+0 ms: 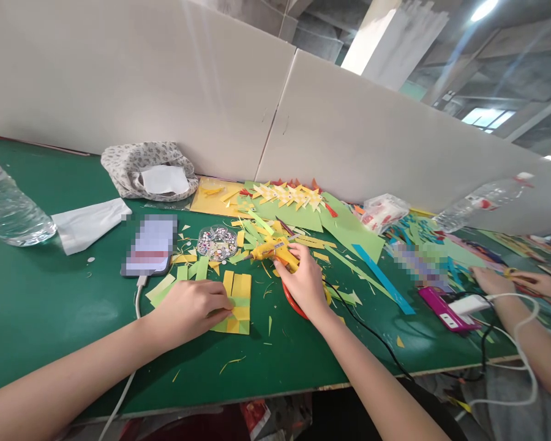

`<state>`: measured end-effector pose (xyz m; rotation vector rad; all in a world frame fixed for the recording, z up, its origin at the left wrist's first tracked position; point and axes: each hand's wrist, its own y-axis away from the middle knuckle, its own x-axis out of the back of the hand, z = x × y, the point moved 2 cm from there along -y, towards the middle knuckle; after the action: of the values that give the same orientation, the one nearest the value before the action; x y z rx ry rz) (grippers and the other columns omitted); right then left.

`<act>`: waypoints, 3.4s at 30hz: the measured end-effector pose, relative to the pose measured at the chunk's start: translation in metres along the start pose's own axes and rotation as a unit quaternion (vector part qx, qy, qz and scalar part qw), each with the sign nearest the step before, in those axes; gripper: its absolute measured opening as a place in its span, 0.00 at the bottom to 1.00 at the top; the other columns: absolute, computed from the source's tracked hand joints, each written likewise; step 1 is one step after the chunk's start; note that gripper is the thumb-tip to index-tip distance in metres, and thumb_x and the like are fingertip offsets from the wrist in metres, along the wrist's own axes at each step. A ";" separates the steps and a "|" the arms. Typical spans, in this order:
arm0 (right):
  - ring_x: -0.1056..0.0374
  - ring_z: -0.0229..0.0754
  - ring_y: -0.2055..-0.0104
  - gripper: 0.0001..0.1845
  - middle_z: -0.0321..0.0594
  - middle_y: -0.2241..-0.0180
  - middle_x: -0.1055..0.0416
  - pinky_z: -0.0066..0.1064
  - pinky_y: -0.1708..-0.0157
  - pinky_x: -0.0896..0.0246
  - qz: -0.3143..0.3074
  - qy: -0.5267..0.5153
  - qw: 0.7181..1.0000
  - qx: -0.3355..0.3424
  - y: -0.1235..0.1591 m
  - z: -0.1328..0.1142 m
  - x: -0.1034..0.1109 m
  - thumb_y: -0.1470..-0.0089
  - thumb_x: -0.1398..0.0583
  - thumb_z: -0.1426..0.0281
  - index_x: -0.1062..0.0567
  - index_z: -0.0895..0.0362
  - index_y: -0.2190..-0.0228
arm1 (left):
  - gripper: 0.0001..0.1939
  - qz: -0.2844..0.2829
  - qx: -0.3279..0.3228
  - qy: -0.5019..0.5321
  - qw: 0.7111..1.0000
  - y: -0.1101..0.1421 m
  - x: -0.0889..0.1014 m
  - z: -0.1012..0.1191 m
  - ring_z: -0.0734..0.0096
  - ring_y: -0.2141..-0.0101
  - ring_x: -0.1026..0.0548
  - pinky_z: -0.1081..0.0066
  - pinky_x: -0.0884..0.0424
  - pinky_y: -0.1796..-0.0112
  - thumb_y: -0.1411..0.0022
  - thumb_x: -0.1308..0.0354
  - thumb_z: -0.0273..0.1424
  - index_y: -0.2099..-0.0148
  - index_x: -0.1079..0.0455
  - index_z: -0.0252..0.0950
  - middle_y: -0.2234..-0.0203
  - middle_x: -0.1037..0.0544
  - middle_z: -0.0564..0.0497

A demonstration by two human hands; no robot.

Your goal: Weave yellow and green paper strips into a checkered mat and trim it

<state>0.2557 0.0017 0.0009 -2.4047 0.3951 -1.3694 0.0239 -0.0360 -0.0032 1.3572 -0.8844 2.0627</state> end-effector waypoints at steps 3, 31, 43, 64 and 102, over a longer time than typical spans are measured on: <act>0.34 0.48 0.55 0.20 0.46 0.58 0.30 0.40 0.57 0.38 0.006 -0.041 0.999 0.016 0.000 -0.001 0.005 0.53 0.41 0.64 0.37 0.54 0.57 | 0.14 -0.001 -0.003 -0.011 1.000 0.000 0.001 0.001 0.71 0.72 0.25 0.76 0.41 0.79 0.36 0.54 0.33 0.64 0.26 0.40 0.70 0.23 0.51; 0.33 0.45 0.60 0.15 0.39 0.63 0.31 0.38 0.60 0.36 -0.079 -0.013 0.985 0.154 0.002 -0.001 0.007 0.54 0.39 0.72 0.35 0.52 0.63 | 0.13 0.031 -0.022 -0.018 0.999 0.002 0.000 -0.001 0.75 0.73 0.26 0.78 0.41 0.80 0.37 0.52 0.32 0.65 0.26 0.41 0.71 0.23 0.54; 0.32 0.45 0.60 0.16 0.39 0.63 0.31 0.38 0.60 0.36 -0.077 -0.027 0.989 0.127 -0.001 0.000 0.010 0.56 0.37 0.72 0.36 0.52 0.64 | 0.12 0.027 -0.023 -0.013 0.999 0.003 -0.001 -0.002 0.74 0.70 0.25 0.77 0.40 0.79 0.36 0.53 0.32 0.65 0.27 0.42 0.70 0.23 0.55; 0.34 0.45 0.60 0.14 0.40 0.63 0.32 0.37 0.62 0.37 -0.091 -0.022 0.982 0.162 0.004 -0.005 0.010 0.56 0.39 0.72 0.36 0.52 0.65 | 0.14 0.016 -0.019 -0.008 1.000 0.001 0.002 0.000 0.74 0.71 0.25 0.77 0.36 0.76 0.36 0.54 0.33 0.64 0.26 0.41 0.70 0.22 0.54; 0.33 0.42 0.66 0.14 0.40 0.71 0.27 0.39 0.61 0.39 -0.117 -0.066 0.920 0.367 0.051 -0.051 -0.013 0.54 0.51 0.81 0.32 0.55 0.68 | 0.14 0.002 0.010 -0.093 0.996 0.000 0.003 0.002 0.75 0.79 0.28 0.75 0.51 0.84 0.36 0.55 0.36 0.60 0.28 0.43 0.77 0.27 0.54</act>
<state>0.2018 -0.0468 -0.0068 -1.9149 -0.4000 -1.1496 0.0244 -0.0372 -0.0001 1.5792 -0.9461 1.9764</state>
